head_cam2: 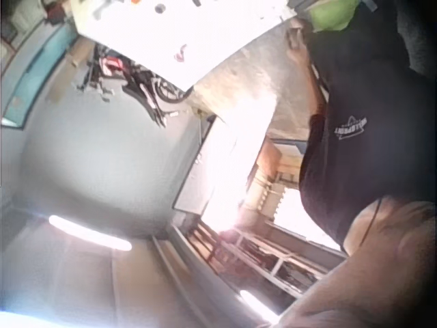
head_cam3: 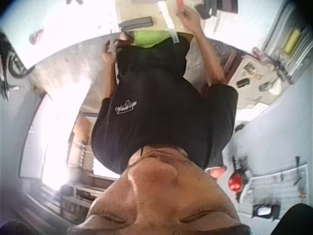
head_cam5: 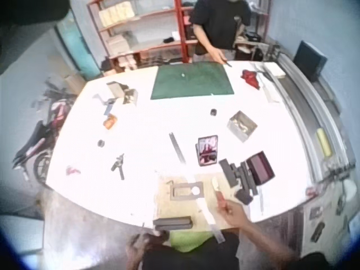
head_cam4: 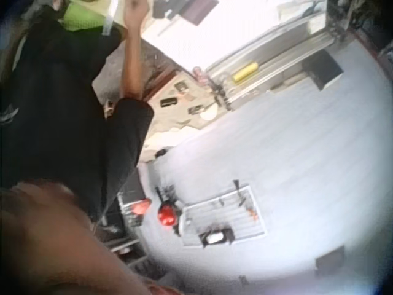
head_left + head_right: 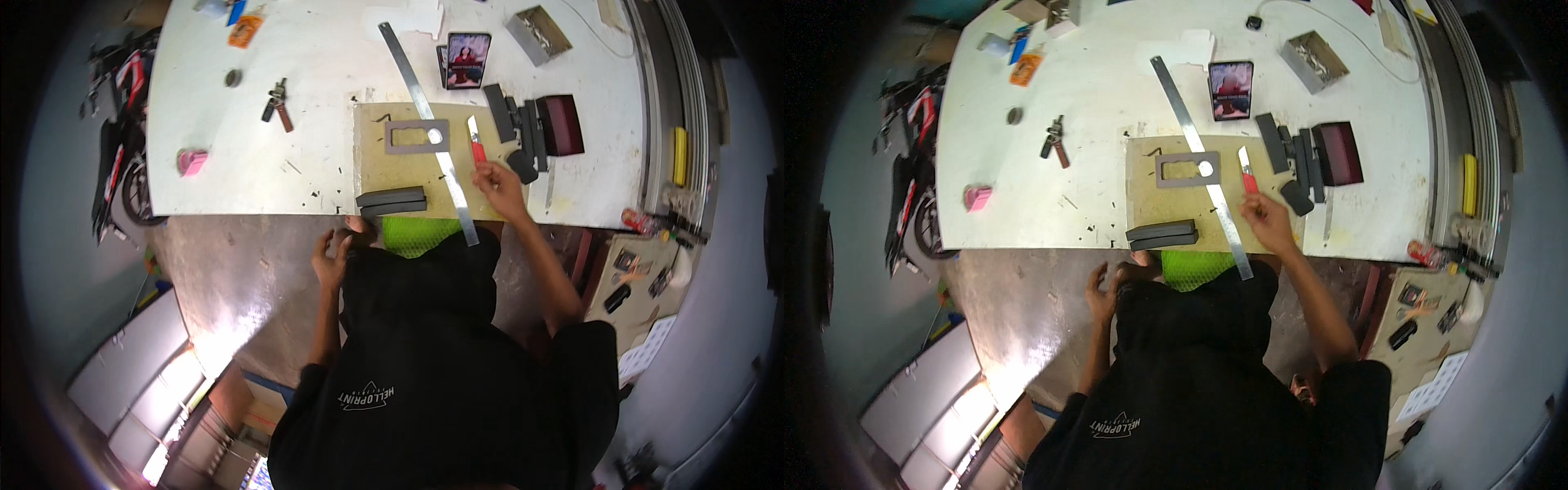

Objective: The person uses a craft knife to carve a silhouette shape into a rectangular piece of black foam. They align the foam with a template, trace the outline, and then carefully cut along the traced lines to remove the excess material.

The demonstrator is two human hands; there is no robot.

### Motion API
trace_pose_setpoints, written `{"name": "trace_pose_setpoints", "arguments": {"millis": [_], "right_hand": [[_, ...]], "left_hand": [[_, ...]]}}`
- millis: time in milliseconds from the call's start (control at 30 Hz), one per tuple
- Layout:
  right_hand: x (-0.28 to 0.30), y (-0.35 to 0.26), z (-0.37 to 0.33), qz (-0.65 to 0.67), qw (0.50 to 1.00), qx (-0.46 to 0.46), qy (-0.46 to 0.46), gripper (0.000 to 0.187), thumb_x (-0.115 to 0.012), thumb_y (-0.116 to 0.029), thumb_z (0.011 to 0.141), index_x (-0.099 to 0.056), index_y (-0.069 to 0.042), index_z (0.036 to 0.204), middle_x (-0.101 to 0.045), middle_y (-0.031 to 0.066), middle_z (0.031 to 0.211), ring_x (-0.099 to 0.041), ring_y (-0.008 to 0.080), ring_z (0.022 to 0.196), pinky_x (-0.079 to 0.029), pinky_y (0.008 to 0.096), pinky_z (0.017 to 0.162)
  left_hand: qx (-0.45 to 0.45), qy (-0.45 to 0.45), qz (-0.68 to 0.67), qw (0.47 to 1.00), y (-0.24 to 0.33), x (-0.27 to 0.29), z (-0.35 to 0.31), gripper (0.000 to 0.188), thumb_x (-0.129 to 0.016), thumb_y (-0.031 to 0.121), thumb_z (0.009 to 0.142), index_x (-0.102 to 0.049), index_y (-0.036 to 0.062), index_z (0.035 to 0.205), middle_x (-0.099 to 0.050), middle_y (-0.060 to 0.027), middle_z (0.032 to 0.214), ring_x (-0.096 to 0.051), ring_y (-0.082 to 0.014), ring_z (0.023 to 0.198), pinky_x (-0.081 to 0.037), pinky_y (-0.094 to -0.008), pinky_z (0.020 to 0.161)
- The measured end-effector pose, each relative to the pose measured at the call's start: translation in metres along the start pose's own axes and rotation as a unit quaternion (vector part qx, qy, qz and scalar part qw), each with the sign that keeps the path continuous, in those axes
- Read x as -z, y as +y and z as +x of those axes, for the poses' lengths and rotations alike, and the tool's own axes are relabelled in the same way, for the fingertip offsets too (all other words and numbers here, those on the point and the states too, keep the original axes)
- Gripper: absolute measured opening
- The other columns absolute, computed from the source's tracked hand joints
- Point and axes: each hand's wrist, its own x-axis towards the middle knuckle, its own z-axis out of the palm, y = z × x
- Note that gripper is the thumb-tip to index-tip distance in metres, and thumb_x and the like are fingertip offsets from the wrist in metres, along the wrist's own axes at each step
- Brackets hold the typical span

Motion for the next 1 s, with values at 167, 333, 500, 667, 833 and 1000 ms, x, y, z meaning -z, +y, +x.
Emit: {"name": "trace_pose_setpoints", "arguments": {"millis": [167, 333, 500, 667, 833, 1000], "right_hand": [[-0.082, -0.004, -0.065, -0.081, 0.996, 0.04, -0.006, 0.051, -0.064, 0.0, 0.091, -0.053, 0.0, 0.141, -0.066, 0.0177, 0.129, -0.064, 0.0267, 0.119, -0.05, 0.0346, 0.1], [-0.146, 0.008, -0.067, -0.153, 0.981, 0.123, -0.006, 0.077, -0.046, 0.012, 0.089, -0.017, 0.001, 0.16, -0.033, 0.0278, 0.16, -0.035, 0.0417, 0.148, -0.028, 0.0426, 0.122], [-0.167, 0.04, -0.056, -0.184, 0.966, 0.181, 0.019, 0.076, -0.044, 0.016, 0.09, -0.013, 0.006, 0.159, -0.031, 0.0296, 0.16, -0.035, 0.0434, 0.147, -0.029, 0.0437, 0.122], [-0.17, 0.065, -0.048, -0.22, 0.926, 0.288, 0.109, 0.061, -0.056, 0.01, 0.089, -0.042, 0.009, 0.148, -0.049, 0.0325, 0.147, -0.054, 0.044, 0.133, -0.046, 0.0445, 0.109], [-0.154, 0.041, -0.052, 0.082, 0.982, 0.156, 0.069, 0.04, -0.069, -0.007, 0.096, -0.059, 0.01, 0.131, -0.067, 0.0173, 0.116, -0.067, 0.0214, 0.101, -0.054, 0.032, 0.09], [-0.139, 0.01, -0.064, 0.183, 0.976, 0.108, 0.037, 0.04, -0.072, -0.007, 0.096, -0.058, 0.011, 0.128, -0.067, 0.0097, 0.105, -0.063, 0.01, 0.093, -0.053, 0.0241, 0.084]], "left_hand": [[-0.126, -0.149, -0.052, 0.979, 0.026, -0.023, 0.055, 0.075, -0.08, 0.014, 0.086, -0.045, -0.0001, 0.15, -0.061, -0.0238, 0.136, -0.064, -0.0325, 0.117, -0.049, -0.0393, 0.102], [-0.192, -0.172, -0.127, 0.958, 0.01, -0.066, 0.05, 0.07, -0.062, -0.002, 0.093, -0.03, -0.0063, 0.155, -0.038, -0.0298, 0.156, -0.039, -0.0412, 0.146, -0.036, -0.04, 0.117], [-0.232, -0.073, -0.069, 0.967, -0.025, -0.101, 0.033, 0.057, -0.054, -0.012, 0.089, -0.043, -0.0126, 0.146, -0.056, -0.0271, 0.143, -0.052, -0.0395, 0.137, -0.032, -0.0437, 0.12], [-0.284, 0.024, -0.008, 0.958, -0.023, -0.109, 0.04, 0.04, -0.061, -0.008, 0.088, -0.064, -0.0051, 0.128, -0.07, -0.0244, 0.122, -0.067, -0.035, 0.116, -0.023, -0.0467, 0.119], [-0.071, -0.105, -0.325, 0.937, -0.014, -0.077, 0.048, 0.032, -0.069, 0.004, 0.096, -0.063, -0.0077, 0.126, -0.07, -0.0063, 0.1, -0.063, -0.0099, 0.095, -0.051, -0.0247, 0.079], [-0.049, -0.162, -0.414, 0.894, 0.0, -0.05, 0.057, 0.029, -0.073, 0.005, 0.094, -0.065, -0.0095, 0.118, -0.071, -0.0084, 0.1, -0.063, -0.0083, 0.087, -0.05, -0.0229, 0.082]]}}
